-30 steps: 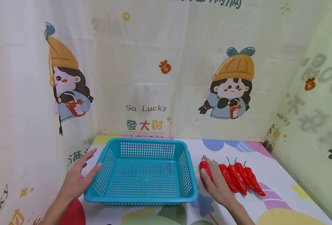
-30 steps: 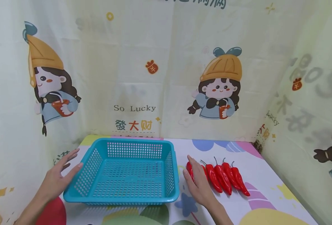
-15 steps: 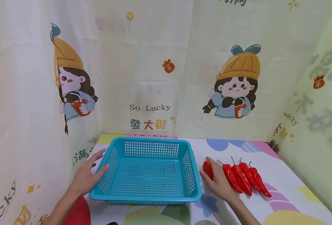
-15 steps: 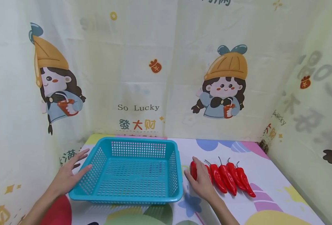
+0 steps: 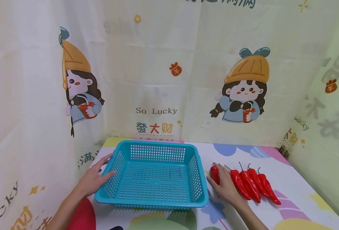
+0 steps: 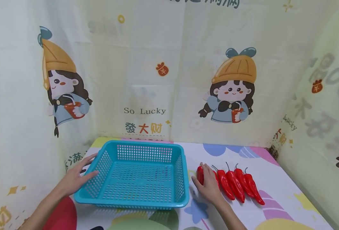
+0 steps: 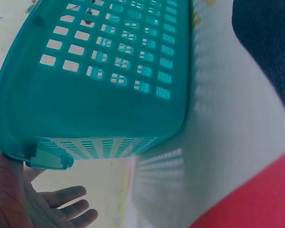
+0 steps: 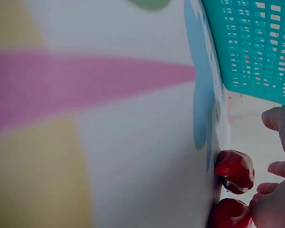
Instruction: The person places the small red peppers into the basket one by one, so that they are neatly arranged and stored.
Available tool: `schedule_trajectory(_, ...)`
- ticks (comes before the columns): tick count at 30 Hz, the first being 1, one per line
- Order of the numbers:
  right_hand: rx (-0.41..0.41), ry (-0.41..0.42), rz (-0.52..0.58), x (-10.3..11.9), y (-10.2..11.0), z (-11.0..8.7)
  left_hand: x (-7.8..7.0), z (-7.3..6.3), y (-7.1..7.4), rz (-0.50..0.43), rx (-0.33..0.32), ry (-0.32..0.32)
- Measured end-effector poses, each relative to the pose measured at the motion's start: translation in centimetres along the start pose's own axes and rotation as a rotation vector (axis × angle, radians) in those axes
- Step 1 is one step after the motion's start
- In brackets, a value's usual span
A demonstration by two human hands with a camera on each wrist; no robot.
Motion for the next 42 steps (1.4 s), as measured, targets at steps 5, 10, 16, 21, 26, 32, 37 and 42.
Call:
schedule_trajectory(5,0.008,0.017,-0.009,-0.2,-0.3,0.1,0.2,0.1,-0.4,-0.027,0.047,0.02)
schedule_trajectory(10,0.019,0.015,-0.029,-0.3,-0.7,0.1,0.5,0.2,-0.8,-0.06,0.083,0.027)
schedule_trajectory(16,0.029,0.012,-0.045,-0.1,-1.2,0.3,0.8,-0.1,-1.0,-0.146,0.107,0.064)
schedule_trajectory(21,0.034,0.019,-0.06,0.1,-1.3,0.6,1.2,-0.1,-1.2,-0.18,0.11,0.088)
schedule_trajectory(26,0.061,0.02,-0.034,0.1,-1.6,0.6,1.3,-0.2,-1.3,-0.189,0.113,0.095)
schedule_trajectory(32,0.059,-0.002,-0.025,-0.2,-1.9,0.6,1.2,-0.2,-1.3,-0.198,0.115,0.095)
schedule_trajectory(37,0.039,-0.051,-0.019,-0.5,-1.8,0.6,1.0,-0.1,-1.3,-0.202,0.117,0.095)
schedule_trajectory(42,0.0,-0.098,-0.017,-0.6,-1.3,0.3,1.1,-0.1,-1.4,-0.201,0.121,0.099)
Point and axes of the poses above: each hand's wrist, its own z-axis towards the middle knuckle, its own y-axis out of the back of the hand, x = y × z, the point moved 9 cm from there along z, towards the middle knuckle, and after that the axes turned 3 degrees about y, right-handed, at the moved point
